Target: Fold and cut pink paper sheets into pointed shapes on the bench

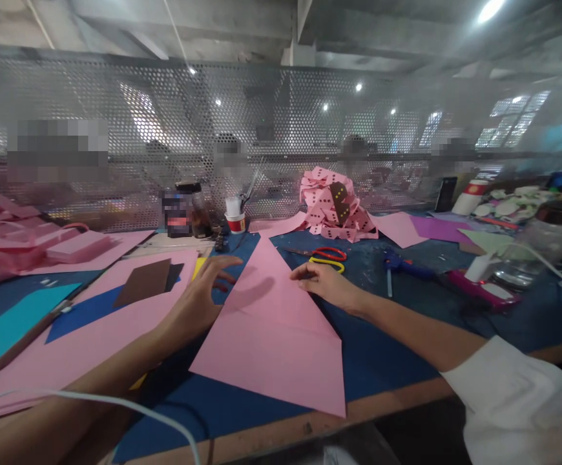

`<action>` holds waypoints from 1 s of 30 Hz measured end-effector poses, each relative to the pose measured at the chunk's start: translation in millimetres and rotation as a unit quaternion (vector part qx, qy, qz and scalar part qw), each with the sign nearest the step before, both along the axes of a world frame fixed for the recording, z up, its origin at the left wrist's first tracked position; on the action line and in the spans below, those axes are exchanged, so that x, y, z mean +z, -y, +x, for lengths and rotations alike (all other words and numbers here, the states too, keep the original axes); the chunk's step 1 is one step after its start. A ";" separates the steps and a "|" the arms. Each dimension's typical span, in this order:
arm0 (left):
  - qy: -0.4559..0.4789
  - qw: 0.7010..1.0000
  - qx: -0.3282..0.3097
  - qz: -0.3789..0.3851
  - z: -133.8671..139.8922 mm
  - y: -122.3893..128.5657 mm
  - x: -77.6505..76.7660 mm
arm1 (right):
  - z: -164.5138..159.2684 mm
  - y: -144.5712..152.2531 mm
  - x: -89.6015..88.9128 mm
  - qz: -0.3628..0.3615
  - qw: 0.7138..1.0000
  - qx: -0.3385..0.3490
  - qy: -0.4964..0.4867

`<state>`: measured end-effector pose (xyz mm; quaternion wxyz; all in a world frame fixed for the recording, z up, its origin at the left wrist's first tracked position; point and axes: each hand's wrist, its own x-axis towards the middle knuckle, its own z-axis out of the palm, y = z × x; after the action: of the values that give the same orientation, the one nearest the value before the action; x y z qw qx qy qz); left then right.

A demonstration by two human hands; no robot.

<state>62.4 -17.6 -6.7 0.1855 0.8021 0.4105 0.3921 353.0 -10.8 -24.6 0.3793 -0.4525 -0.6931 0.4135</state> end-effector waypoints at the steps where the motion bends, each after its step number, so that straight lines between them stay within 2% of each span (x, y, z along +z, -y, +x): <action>1: -0.011 0.999 -0.026 0.020 -0.1 1.5 0.0 | 0.1 -0.4 -0.6 0.002 1.000 0.000 0.007; 5: -0.076 0.986 -0.146 0.006 0.7 9.6 -1.6 | 0.5 -2.9 -3.1 0.011 1.000 -0.007 0.026; 8: -0.110 0.977 -0.183 -0.007 0.5 10.8 -6.2 | 1.7 -3.5 -3.9 0.019 0.999 -0.003 0.038; 12: -0.137 0.974 -0.182 0.008 -2.5 6.6 -10.2 | 3.8 -0.9 -2.6 0.058 0.995 0.003 0.083; 16: -0.177 0.969 -0.164 0.056 -5.0 6.5 -9.0 | 7.0 4.1 4.4 0.204 0.969 0.004 0.139; 18: -0.206 0.964 -0.144 0.088 -5.8 7.9 -8.7 | 11.6 9.2 11.6 0.247 0.954 0.026 0.170; 20: -0.234 0.957 -0.131 0.112 -6.4 8.7 -9.6 | 19.3 17.8 19.6 0.234 0.948 0.073 0.204; 23: -0.239 0.953 -0.144 0.119 -7.0 7.7 -12.1 | 34.8 35.7 28.2 0.198 0.938 0.145 0.245; 25: -0.226 0.955 -0.159 0.106 -6.9 6.6 -12.8 | 44.9 47.8 29.6 0.184 0.934 0.158 0.263; 30: -0.195 0.966 -0.159 0.059 -4.9 8.5 -9.1 | 59.4 66.0 25.8 0.153 0.945 0.156 0.243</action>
<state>57.4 -26.2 -15.9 0.1143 0.9276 0.2819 0.2168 412.4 -76.7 1.2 0.1946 -0.3620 -0.8812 0.2337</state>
